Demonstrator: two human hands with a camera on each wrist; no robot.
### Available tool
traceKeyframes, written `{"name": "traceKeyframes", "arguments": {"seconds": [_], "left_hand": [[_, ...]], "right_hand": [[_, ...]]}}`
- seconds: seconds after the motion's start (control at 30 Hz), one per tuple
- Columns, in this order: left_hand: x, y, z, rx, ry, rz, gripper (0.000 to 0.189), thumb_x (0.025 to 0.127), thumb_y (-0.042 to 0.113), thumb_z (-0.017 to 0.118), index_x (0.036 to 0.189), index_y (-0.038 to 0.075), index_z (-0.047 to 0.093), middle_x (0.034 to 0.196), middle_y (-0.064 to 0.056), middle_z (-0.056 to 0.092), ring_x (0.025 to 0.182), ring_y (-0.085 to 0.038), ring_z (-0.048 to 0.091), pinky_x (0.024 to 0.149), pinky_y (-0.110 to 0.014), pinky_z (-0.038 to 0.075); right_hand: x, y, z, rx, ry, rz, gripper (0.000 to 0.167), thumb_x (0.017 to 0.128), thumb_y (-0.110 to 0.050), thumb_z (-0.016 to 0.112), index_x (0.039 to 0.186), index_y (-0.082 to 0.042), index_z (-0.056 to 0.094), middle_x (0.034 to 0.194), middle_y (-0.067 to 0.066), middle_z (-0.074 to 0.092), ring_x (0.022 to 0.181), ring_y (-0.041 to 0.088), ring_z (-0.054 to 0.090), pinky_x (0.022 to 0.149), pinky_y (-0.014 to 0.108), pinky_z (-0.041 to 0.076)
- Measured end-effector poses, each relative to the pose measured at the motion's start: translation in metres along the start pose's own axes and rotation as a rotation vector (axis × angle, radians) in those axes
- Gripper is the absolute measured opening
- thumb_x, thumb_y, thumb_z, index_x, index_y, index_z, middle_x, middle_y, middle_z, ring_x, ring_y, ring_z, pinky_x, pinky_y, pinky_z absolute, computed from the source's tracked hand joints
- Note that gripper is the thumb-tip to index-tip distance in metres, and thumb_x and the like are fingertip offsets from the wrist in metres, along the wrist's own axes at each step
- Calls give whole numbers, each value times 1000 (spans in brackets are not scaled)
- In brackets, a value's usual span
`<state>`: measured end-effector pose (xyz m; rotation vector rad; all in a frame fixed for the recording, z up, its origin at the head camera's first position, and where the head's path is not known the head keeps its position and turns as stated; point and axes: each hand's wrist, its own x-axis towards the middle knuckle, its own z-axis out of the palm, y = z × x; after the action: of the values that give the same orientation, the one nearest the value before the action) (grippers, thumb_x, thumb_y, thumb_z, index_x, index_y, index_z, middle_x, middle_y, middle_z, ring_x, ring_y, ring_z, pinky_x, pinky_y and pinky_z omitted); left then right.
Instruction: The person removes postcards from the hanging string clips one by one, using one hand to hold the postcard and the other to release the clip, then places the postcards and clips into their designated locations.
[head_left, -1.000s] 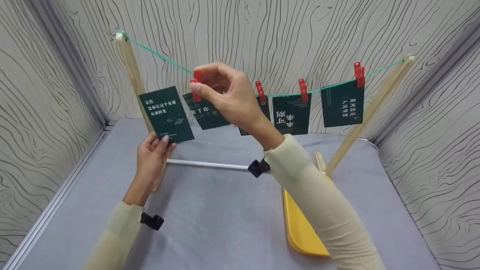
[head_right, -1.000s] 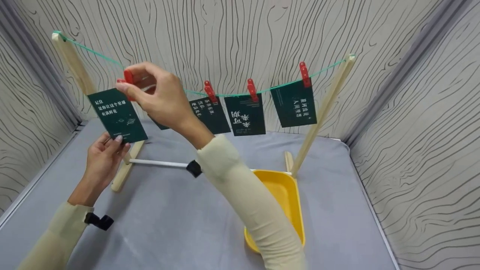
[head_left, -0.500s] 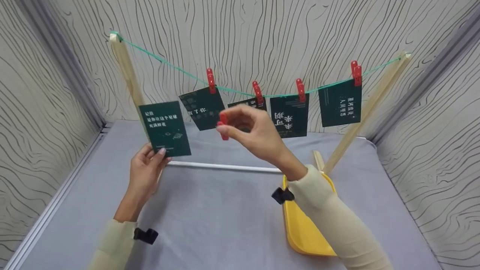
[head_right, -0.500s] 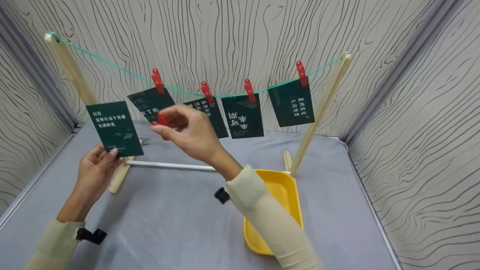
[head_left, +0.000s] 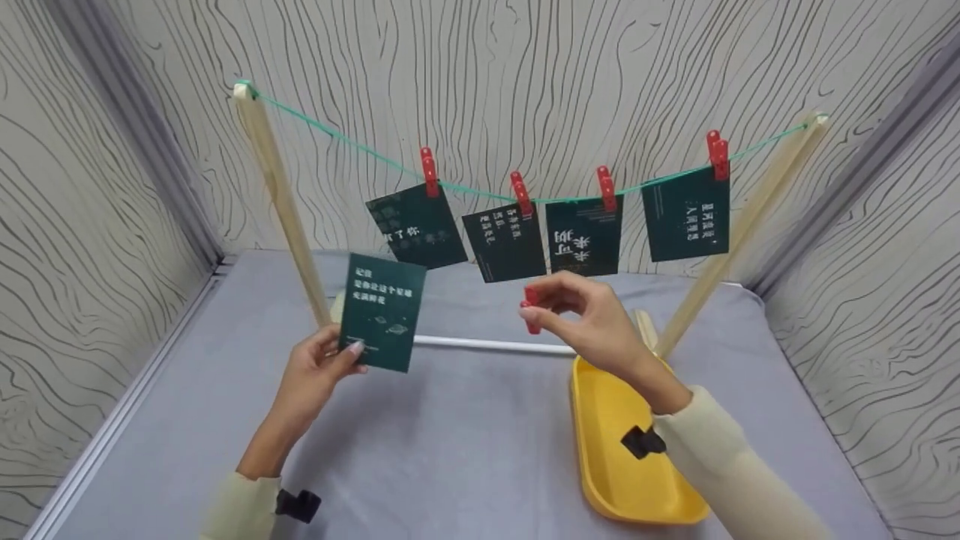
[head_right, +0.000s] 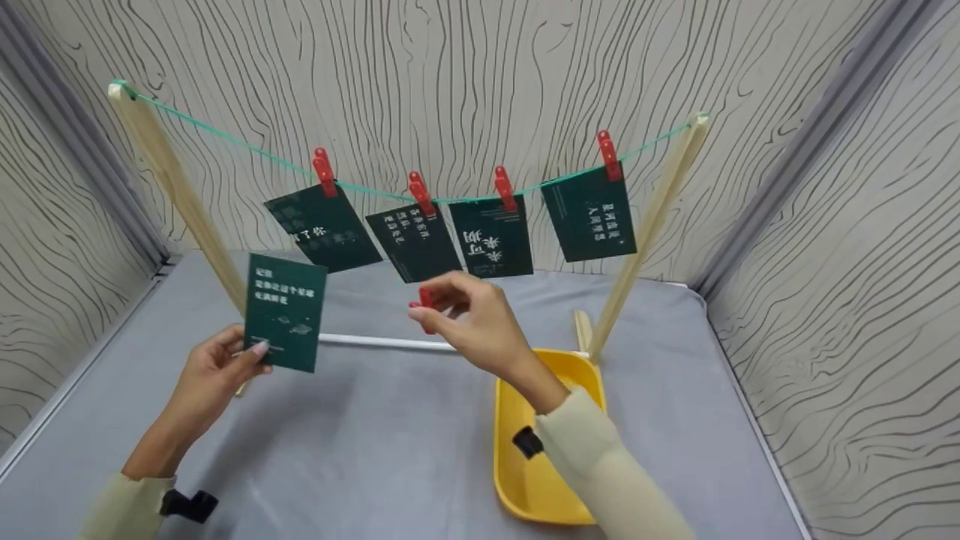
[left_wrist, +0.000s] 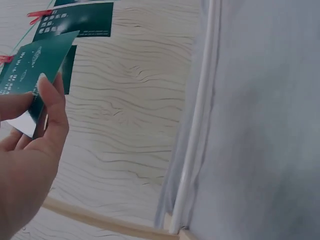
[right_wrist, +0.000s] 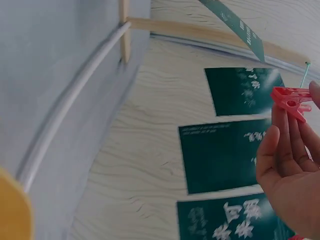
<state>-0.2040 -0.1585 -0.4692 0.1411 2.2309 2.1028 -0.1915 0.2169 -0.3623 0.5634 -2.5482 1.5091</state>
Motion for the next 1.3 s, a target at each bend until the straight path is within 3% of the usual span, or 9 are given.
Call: {"name": "traceKeyframes", "arguments": {"seconds": [0.27,0.5,0.67,0.87,1.13,1.3], "left_hand": [[-12,-22,37,75,-72,-44,26,100,9,70,123,-2,68,109,-16,79,88,-18,76,79,-27,65],[-21,-35,65,33,-47,-104,24,97,7,73,117,-5,69,100,-16,81,80,-17,75,73,-27,65],[-28,-42,81,-12,-66,-160,27,97,6,72,120,-7,69,103,-18,81,78,-15,77,72,-30,67],[-37,-50,94,-18,-67,-205,31,97,6,72,124,-9,67,103,-19,81,77,-15,77,73,-32,67],[-45,-58,107,32,-74,-205,27,96,7,74,119,-6,69,96,-17,81,73,-13,76,66,-32,66],[-50,-64,119,-76,-98,-216,28,97,1,69,121,-14,66,98,-22,80,77,-18,79,71,-34,67]], "right_hand": [[-19,29,-23,-85,11,126,34,95,-26,80,123,-9,72,110,7,77,95,16,71,89,14,59],[-28,47,-31,-195,-112,187,37,94,-34,81,123,-12,73,108,3,77,97,17,70,86,14,58],[-35,59,-35,-353,-196,171,30,93,-33,81,118,-17,74,106,-3,75,97,14,67,86,21,59],[-46,78,-34,-556,-317,124,30,94,-29,80,118,-13,73,106,1,74,96,14,67,92,40,65],[-49,103,-26,-781,-400,157,32,91,-23,83,119,-13,73,98,-1,68,85,15,59,85,36,63],[-44,120,-26,-835,-428,160,30,90,-18,83,117,-10,73,101,4,70,85,19,60,88,40,63]]}}
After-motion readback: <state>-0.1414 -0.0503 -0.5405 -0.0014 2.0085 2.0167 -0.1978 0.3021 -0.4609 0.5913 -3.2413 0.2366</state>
